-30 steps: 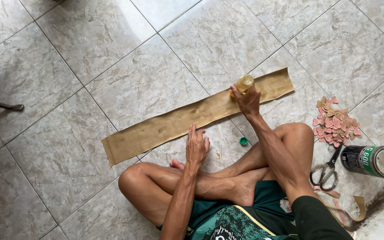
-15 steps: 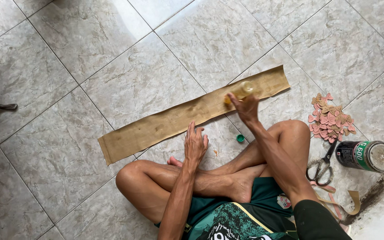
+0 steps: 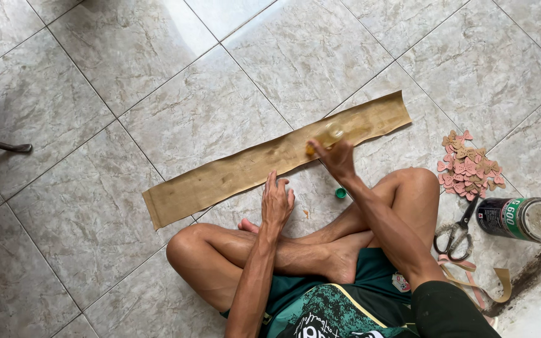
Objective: The person sits on the floor with a long pink fabric strip. They hold a jar of glue, press and smooth the strip flat, then flip the strip over to its tan backing side and squeeze liquid glue from a bottle along the backing, spreading it by moving the bottle along the strip.
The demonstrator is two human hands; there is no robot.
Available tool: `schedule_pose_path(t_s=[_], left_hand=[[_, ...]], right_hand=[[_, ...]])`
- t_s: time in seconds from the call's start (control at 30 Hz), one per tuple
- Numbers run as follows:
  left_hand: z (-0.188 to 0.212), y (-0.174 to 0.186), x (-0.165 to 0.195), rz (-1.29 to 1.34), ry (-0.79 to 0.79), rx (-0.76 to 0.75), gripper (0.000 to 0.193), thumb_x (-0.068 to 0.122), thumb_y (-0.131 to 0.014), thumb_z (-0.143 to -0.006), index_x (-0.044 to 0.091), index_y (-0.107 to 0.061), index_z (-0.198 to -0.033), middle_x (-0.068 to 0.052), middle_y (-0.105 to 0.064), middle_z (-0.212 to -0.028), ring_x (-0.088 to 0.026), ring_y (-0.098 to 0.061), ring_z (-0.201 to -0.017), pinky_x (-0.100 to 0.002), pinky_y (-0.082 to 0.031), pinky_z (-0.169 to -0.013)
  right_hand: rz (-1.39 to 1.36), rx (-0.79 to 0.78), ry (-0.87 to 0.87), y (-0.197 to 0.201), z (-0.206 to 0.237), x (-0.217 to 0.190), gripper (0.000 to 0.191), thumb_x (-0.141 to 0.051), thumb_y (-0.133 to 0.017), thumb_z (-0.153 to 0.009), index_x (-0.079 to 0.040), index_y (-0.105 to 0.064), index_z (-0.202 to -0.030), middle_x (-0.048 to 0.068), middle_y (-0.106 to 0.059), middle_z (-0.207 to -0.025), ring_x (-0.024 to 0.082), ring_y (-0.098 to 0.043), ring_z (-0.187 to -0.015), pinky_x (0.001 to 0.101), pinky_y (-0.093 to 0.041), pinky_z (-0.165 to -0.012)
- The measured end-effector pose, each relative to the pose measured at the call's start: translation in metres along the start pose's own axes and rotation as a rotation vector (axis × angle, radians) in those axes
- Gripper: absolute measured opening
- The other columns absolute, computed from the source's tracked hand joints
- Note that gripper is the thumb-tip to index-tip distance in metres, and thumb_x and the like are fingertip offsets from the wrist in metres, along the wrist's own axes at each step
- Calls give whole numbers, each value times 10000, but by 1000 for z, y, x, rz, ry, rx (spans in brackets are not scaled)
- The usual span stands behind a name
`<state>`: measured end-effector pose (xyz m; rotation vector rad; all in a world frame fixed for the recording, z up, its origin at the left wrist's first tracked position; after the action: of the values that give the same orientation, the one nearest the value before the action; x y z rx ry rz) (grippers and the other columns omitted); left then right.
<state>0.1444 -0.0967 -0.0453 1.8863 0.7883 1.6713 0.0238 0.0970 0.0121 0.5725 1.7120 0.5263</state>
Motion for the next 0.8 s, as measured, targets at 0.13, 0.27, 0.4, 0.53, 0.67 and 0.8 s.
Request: schedule_pose_path(t_s=[0.13, 0.27, 0.4, 0.53, 0.67, 0.8], left_hand=[[1, 0, -1, -14, 4, -9, 305, 106, -709, -869, -12, -639, -1142, -326, -456, -1491, -490, -448, -1387, -518, -415, -1126], [2, -3, -2, -7, 21, -9, 306, 110, -708, -873, -9, -637, -1146, -318, -465, -1487, -479, -455, -1394, -521, -416, -1112], [1, -6, 1, -17, -3, -12, 313, 108, -706, -867, -8, -638, -1149, -331, -453, -1490, -488, -449, -1386, -515, -416, -1126], [1, -9, 1, -24, 15, -24, 302, 110, -703, -870, -4, -641, -1143, -324, -462, -1490, -480, -451, -1390, -514, -415, -1117], [-2, -11, 2, -43, -1, -26, 319, 110, -712, -855, -12, -642, -1142, -333, -457, -1478, -491, -443, -1376, -516, -409, -1130], [-1, -10, 2, -40, 15, -27, 296, 109, -699, -873, -6, -645, -1140, -316, -469, -1479, -475, -452, -1388, -517, -421, -1119]], right_hand=[[1, 30, 127, 7, 13, -5, 289, -228, -775, -973, 12, -652, -1077, 151, -773, -867, 233, -792, -732, 322, -619, -580], [37, 144, 107, 51, -2, 20, 287, -203, -769, -986, 27, -647, -1106, 155, -774, -908, 232, -786, -776, 312, -665, -623], [189, 265, 48, 70, -9, 28, 337, -222, -818, -936, 48, -658, -1057, 188, -761, -865, 261, -771, -753, 346, -619, -599], [-42, 127, 13, 34, 4, 20, 274, -250, -759, -1000, -1, -679, -1083, 164, -775, -916, 208, -796, -772, 298, -615, -592], [-33, 50, 216, 13, 13, 14, 313, -260, -755, -979, 17, -646, -1077, 161, -779, -859, 215, -786, -746, 309, -652, -600], [48, 141, 44, 51, -12, 58, 388, -248, -734, -1027, 55, -559, -1196, 176, -744, -832, 207, -768, -684, 304, -585, -525]])
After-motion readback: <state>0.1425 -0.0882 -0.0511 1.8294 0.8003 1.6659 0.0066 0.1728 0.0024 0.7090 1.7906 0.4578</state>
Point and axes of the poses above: each hand's wrist, its own z-axis away from the middle knuckle, its own y-axis out of the back of the hand, x = y × z, the point moved 6 cm from there along -z, towards the middle knuckle
